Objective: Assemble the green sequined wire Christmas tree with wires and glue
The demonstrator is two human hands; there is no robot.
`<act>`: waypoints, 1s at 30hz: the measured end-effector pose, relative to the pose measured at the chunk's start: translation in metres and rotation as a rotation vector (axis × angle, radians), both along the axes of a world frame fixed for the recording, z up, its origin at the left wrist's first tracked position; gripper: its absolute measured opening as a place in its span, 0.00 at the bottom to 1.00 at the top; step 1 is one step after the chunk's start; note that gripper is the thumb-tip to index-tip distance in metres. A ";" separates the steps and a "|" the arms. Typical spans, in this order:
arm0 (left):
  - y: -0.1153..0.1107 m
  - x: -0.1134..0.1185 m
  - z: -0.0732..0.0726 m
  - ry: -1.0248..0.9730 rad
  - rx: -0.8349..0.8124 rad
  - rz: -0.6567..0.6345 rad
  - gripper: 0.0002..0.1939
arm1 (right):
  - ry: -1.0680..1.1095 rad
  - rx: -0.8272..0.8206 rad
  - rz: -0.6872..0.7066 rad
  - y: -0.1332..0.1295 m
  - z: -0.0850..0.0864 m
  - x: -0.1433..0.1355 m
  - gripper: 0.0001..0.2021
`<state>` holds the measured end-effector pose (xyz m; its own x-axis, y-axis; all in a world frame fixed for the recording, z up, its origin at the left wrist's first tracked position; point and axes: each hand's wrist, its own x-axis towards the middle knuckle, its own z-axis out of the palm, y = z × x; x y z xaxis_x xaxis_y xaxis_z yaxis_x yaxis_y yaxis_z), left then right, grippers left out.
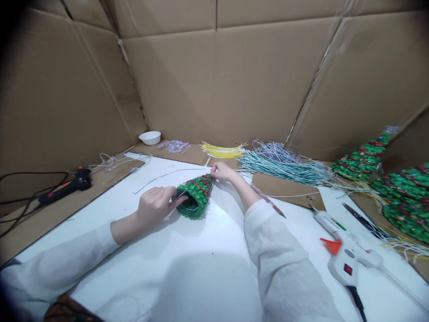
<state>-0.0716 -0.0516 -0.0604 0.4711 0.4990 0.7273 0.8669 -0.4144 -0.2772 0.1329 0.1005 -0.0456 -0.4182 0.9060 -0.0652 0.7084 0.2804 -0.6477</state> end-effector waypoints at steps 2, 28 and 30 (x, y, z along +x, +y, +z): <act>0.007 -0.001 0.000 0.001 -0.012 0.014 0.13 | -0.057 0.011 -0.010 0.000 0.001 0.001 0.03; -0.034 -0.018 0.004 -0.521 -0.704 -0.146 0.10 | -0.141 0.126 0.075 0.000 0.008 0.003 0.04; -0.030 -0.004 0.012 -0.769 -0.924 -0.146 0.09 | -0.129 0.123 0.093 -0.001 0.009 0.004 0.04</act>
<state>-0.0754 -0.0819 -0.0480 0.1673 0.9564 0.2395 0.6039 -0.2915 0.7418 0.1367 0.0996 -0.0369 -0.4955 0.8685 -0.0148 0.7508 0.4196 -0.5102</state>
